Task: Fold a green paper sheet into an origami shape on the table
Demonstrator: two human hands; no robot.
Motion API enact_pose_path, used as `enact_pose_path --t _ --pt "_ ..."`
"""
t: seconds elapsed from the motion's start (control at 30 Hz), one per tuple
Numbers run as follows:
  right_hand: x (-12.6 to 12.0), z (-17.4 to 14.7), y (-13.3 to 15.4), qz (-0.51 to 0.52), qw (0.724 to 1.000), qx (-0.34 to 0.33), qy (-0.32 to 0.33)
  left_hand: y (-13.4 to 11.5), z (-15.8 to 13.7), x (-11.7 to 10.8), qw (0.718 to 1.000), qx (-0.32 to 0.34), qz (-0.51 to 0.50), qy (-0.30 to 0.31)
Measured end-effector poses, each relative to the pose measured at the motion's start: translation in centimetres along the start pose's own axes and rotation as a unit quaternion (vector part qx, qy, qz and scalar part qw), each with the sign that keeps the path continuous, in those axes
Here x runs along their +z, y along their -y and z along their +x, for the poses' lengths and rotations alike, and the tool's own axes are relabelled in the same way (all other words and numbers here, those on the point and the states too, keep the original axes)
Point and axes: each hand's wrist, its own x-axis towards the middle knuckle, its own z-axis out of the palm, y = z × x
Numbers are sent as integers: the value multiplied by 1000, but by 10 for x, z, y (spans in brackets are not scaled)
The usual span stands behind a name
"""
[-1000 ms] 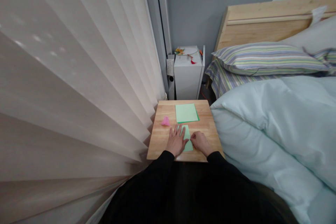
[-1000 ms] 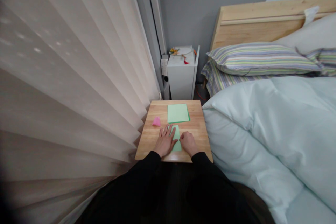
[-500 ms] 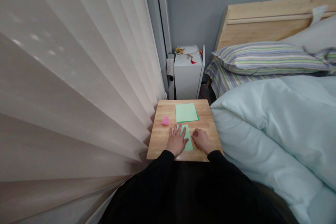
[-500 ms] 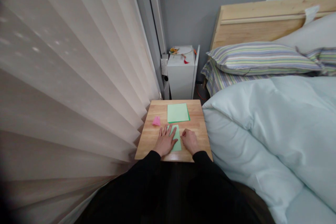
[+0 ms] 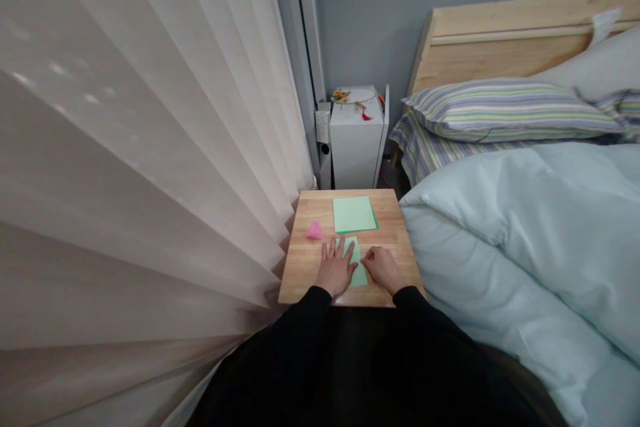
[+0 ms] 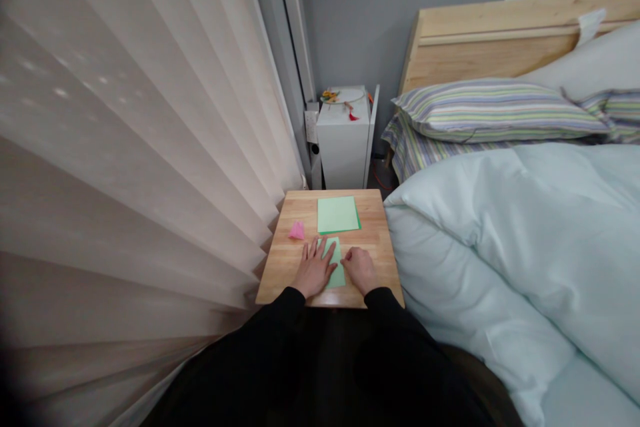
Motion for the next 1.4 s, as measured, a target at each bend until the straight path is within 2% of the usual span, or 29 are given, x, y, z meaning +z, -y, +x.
enact_pose_path --t 0.13,0.33,0.5,1.17,1.4 --pt "3 2 -1 -8 1000 5 0 4 -1 -3 1000 13 2 15" --pt "4 2 -2 -12 1000 3 0 7 -4 3 999 5 22 -24" --pt "6 0 -3 -13 1000 0 -2 6 -4 8 999 -3 29 -33" --pt "8 -3 1 -28 999 3 -21 -2 -8 3 999 5 12 -41" --pt "9 -3 -1 -39 999 6 -18 6 -3 4 1000 -12 -5 -24"
